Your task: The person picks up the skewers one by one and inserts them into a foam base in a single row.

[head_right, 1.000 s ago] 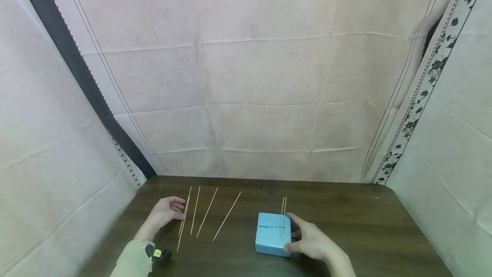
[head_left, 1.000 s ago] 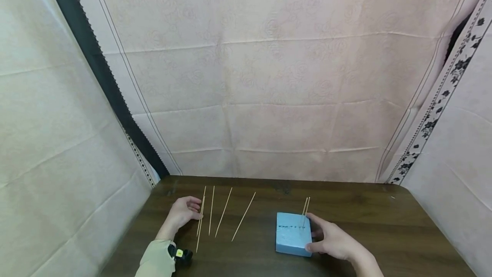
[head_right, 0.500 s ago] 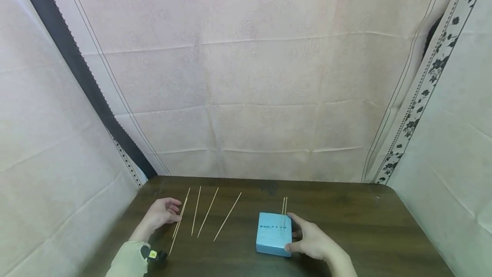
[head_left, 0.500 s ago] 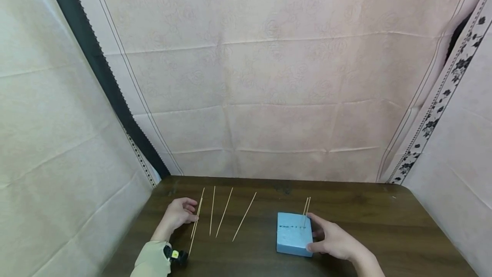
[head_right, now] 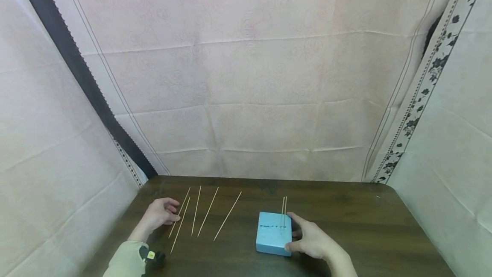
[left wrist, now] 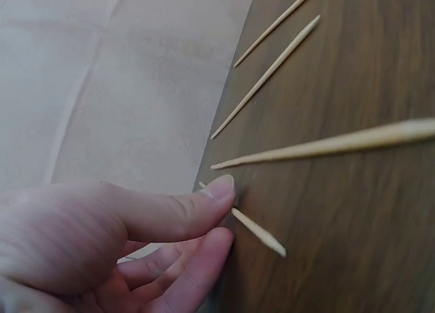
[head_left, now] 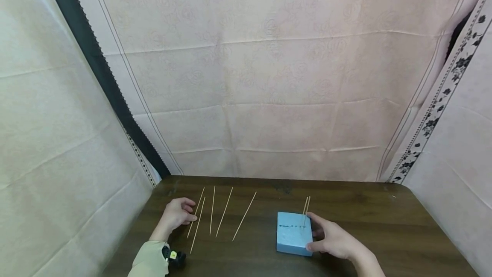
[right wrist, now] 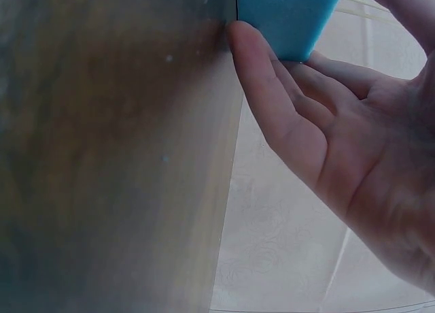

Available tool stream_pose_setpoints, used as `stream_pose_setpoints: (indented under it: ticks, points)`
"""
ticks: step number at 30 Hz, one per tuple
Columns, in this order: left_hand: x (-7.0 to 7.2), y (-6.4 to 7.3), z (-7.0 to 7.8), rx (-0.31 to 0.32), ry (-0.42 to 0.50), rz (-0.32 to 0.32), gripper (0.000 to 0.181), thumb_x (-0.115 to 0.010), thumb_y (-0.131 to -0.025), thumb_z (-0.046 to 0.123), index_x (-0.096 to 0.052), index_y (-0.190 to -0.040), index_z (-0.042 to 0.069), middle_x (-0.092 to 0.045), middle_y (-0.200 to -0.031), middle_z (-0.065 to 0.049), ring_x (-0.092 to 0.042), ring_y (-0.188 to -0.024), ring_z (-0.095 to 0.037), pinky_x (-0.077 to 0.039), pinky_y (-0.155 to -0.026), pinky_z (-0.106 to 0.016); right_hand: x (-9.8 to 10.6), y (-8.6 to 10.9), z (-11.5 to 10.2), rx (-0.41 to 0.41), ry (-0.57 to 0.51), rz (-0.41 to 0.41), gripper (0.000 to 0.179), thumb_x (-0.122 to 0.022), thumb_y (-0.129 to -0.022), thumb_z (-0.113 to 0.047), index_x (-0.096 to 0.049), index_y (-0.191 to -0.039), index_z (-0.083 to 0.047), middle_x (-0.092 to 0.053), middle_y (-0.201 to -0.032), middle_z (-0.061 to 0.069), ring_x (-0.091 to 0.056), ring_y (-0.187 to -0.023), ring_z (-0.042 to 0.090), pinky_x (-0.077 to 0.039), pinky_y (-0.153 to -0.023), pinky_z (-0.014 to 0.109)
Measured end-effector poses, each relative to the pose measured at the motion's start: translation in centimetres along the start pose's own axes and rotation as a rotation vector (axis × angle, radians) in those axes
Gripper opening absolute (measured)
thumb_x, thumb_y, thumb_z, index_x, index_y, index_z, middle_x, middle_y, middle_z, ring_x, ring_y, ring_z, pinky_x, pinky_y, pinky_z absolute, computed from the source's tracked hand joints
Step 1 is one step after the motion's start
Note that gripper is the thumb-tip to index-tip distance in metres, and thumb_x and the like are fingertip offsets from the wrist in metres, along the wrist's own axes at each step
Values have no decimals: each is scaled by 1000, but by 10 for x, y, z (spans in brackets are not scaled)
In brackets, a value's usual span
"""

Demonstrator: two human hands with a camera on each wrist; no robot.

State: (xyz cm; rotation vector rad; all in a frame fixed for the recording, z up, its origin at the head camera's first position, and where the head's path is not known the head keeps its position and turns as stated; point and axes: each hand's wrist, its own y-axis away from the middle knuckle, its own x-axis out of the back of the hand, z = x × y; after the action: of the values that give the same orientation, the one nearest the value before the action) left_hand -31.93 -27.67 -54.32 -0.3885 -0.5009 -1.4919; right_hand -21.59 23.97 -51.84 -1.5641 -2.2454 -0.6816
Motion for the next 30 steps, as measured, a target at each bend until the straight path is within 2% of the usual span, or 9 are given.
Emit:
stream_pose_setpoints:
  ticks: [6, 13, 23, 30]
  points:
    - [4, -1, 0, 17, -13, -3, 46, -89, -76, -13, -71, -118, -4, -68, -96, -15, -69, -76, -25, -63, -65, -40, 2, 1, -2, -1, 14, 3, 99, -93, -83, -18, -37, -162, 3, -62, -140, 29, -67, -119, 42, -60, -84, 55]
    - [1, -3, 4, 13, -83, 15, 49, -89, -72, -15, -72, -117, -4, -66, -90, -14, -67, -72, -25, -62, -59, -37, 1, 3, -3, 19, 4, 0, 98, -91, -84, -15, -35, -162, 5, -62, -138, 31, -67, -118, 44, -61, -81, 52]
    - [4, -4, 4, 34, -37, -14, 47, -78, -74, -23, -70, -117, -6, -66, -87, -15, -68, -68, -26, -62, -59, -37, 0, 1, -4, 15, -6, 5, 98, -91, -83, -13, -35, -161, 6, -64, -135, 30, -67, -117, 43, -61, -79, 51]
    - [8, -1, 4, 62, -91, -44, 51, -72, -74, -22, -69, -121, -4, -67, -89, -13, -67, -72, -26, -62, -61, -38, 0, 1, -1, 13, -25, -19, 98, -90, -85, -14, -33, -162, 7, -63, -136, 30, -67, -117, 43, -61, -78, 51]
